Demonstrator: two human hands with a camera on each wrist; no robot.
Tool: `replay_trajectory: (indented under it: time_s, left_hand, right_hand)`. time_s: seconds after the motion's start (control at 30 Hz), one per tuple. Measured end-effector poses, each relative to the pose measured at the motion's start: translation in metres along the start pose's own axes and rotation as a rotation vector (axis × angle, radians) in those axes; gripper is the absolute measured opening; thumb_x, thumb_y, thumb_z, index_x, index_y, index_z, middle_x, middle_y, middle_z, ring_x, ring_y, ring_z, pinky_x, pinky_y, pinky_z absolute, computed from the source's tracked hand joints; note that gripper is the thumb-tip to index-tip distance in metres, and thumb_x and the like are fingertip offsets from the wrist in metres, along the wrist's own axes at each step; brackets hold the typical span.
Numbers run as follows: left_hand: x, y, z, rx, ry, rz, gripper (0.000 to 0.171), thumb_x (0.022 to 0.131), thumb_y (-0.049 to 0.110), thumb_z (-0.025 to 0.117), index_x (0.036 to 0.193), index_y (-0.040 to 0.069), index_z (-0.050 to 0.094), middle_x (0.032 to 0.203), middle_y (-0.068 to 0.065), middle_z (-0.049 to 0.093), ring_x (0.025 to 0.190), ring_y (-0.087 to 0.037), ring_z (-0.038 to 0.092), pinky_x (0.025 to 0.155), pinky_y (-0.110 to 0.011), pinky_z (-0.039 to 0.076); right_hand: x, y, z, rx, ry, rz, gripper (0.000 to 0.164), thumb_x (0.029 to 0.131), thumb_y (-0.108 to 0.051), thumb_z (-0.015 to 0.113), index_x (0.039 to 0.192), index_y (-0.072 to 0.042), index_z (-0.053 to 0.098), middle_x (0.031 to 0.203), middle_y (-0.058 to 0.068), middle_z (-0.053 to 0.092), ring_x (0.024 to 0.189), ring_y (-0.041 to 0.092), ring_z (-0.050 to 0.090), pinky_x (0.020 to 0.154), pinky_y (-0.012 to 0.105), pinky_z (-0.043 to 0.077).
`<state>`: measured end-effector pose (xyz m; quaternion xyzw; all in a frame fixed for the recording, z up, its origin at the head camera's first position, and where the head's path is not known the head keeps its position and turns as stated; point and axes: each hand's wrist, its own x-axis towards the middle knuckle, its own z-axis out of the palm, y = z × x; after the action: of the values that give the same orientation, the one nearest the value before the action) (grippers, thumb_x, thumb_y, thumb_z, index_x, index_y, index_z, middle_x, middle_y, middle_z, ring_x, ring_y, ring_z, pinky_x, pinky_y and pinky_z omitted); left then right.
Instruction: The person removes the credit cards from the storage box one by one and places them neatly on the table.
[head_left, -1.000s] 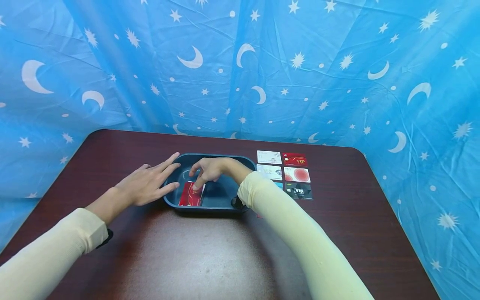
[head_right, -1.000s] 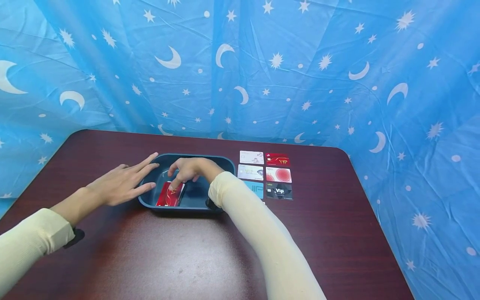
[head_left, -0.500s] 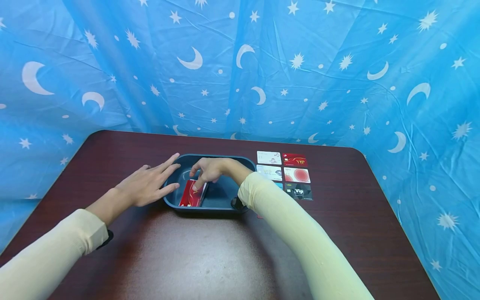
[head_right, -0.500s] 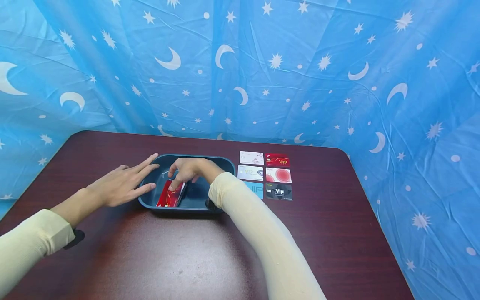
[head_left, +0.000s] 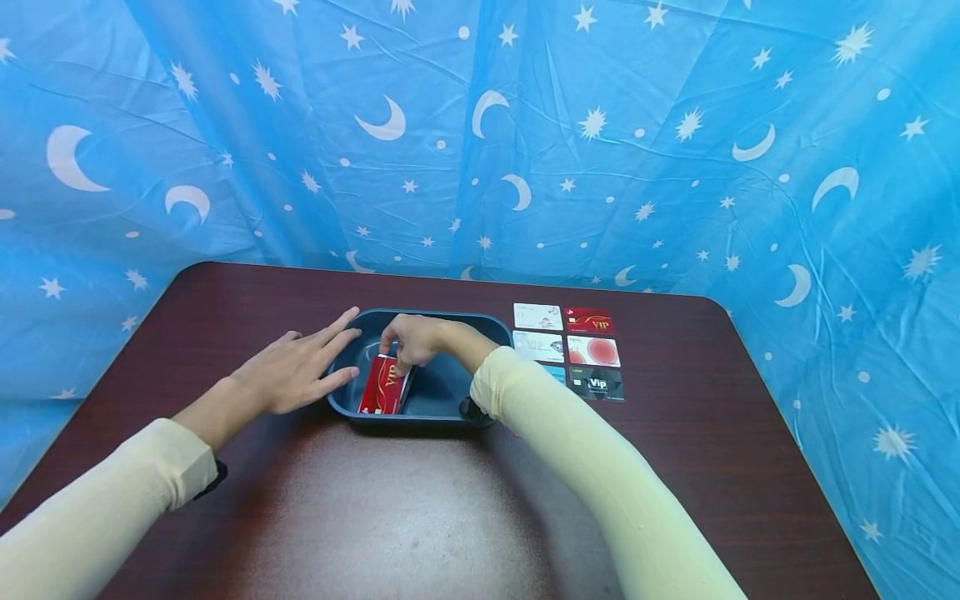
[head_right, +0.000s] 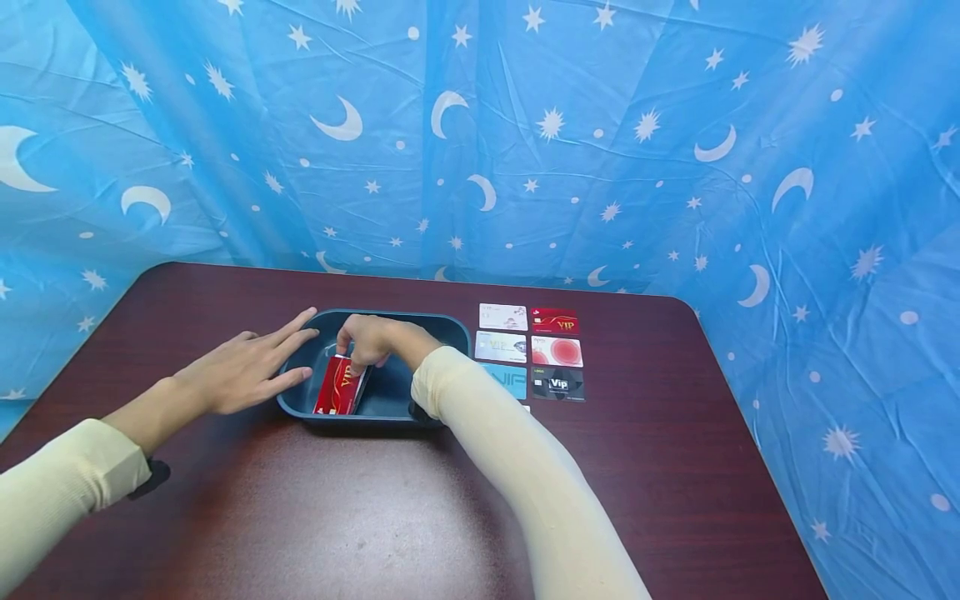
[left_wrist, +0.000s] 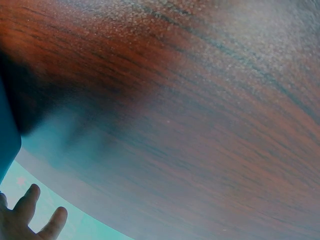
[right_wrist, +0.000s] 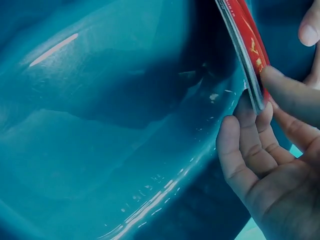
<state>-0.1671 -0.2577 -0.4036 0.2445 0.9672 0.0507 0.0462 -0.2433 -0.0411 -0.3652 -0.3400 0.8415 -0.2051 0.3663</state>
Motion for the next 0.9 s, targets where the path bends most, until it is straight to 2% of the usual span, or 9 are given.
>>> replay_trajectory:
  time_s: [0.2,0.37,0.5,0.7,0.9]
  left_hand:
    - [0.0001,-0.0004,0.0006,-0.003,0.005,0.001,0.072,0.099,0.053,0.048,0.151,0.005,0.039,0.164,-0.018,0.018,0.118,-0.037,0.062,0.096,-0.064,0.045]
    - [0.0002,-0.0006,0.0008,-0.006,0.005,0.003,0.073,0.099,0.054,0.048,0.151,0.005,0.039,0.164,-0.018,0.019,0.118,-0.037,0.062,0.094,-0.063,0.046]
    - [0.0002,-0.0007,0.0012,-0.01,0.007,0.006,0.073,0.098,0.054,0.049,0.151,0.005,0.039,0.163,-0.018,0.02,0.117,-0.037,0.063,0.093,-0.062,0.048]
    - [0.0005,-0.0003,0.0011,-0.008,0.006,0.004,0.074,0.098,0.054,0.048,0.151,0.004,0.039,0.163,-0.018,0.02,0.118,-0.037,0.062,0.093,-0.062,0.048]
    - [0.0,0.0008,0.0008,-0.003,0.009,0.005,0.073,0.098,0.053,0.05,0.151,0.004,0.04,0.163,-0.019,0.02,0.117,-0.037,0.063,0.092,-0.062,0.049]
  right_hand:
    - [0.0004,-0.0007,0.0002,0.001,0.008,-0.003,0.019,0.095,-0.008,0.067,0.113,-0.008,0.061,0.111,0.007,0.061,0.093,0.016,0.059,0.071,0.021,0.054]
    - [0.0002,0.0001,0.0003,-0.023,0.027,-0.03,0.02,0.096,-0.009,0.065,0.116,-0.006,0.063,0.115,0.008,0.061,0.093,0.016,0.06,0.07,0.021,0.055]
    - [-0.0002,0.0005,0.0006,-0.052,0.084,-0.036,0.021,0.096,-0.009,0.065,0.117,-0.006,0.065,0.11,0.008,0.063,0.085,0.016,0.061,0.067,0.02,0.055]
    - [-0.0009,0.0017,0.0006,-0.068,0.159,-0.017,0.008,0.096,-0.009,0.065,0.104,-0.007,0.068,0.103,0.006,0.063,0.084,0.015,0.06,0.068,0.018,0.053]
    - [-0.0023,0.0046,0.0002,-0.07,0.16,-0.002,0.003,0.095,-0.01,0.067,0.097,-0.007,0.066,0.099,0.006,0.064,0.079,0.015,0.061,0.068,0.019,0.053]
